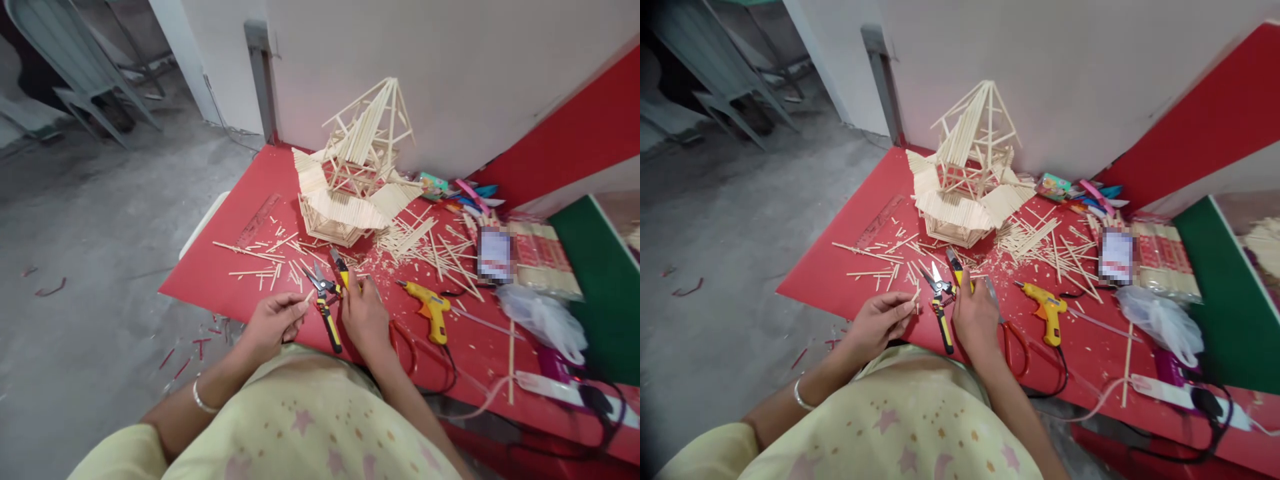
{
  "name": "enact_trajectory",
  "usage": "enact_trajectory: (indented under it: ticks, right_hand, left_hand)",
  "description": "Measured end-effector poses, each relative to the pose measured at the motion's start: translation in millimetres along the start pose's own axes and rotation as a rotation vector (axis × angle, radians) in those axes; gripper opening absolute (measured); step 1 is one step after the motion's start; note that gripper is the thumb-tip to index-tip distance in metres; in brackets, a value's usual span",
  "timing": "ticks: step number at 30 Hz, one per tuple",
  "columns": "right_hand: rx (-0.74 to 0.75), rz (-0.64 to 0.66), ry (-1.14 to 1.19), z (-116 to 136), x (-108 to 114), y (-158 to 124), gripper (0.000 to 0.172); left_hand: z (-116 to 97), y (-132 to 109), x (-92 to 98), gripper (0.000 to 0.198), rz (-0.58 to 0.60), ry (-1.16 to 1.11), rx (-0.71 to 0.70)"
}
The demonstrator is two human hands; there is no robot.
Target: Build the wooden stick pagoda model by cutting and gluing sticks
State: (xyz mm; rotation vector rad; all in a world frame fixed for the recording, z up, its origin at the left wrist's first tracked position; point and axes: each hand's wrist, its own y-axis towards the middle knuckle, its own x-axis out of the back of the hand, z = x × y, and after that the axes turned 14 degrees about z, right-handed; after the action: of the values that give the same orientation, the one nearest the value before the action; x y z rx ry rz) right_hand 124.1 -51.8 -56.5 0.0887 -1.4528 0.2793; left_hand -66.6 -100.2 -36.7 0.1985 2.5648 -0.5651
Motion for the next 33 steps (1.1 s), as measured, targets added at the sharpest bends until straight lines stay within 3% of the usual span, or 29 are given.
enact_trajectory:
  ticks: [6, 10, 14, 21, 33]
  right_hand:
    - [0.045, -0.107, 0.186, -5.0, -4.8, -1.8, 0.047]
    - [0.259, -0.244, 0.423, -14.7, -3.2, -19.6, 0.047]
    - [0.421, -0.236, 0.438, -18.4, 3.4, -35.3, 0.048]
    - [0.41, -0.193, 0.36, -15.5, -4.1, -41.9, 0.052]
    - [0.415, -0.235, 0.302, -11.8, -10.7, -53.4, 0.052]
  left_hand:
    - [-2.3, 9.8, -3.8, 0.029, 0.024, -0.047, -0.05]
    - [-10.4, 14.5, -11.7, 0.032, 0.033, -0.136, -0.018]
    - [-14.6, 16.3, -16.3, 0.035, 0.015, -0.146, 0.009]
    - [-12.7, 15.1, -15.2, 0.028, 0.044, -0.063, 0.001]
    - [-9.9, 4.5, -14.5, 0.032, 0.028, 0.073, 0.034]
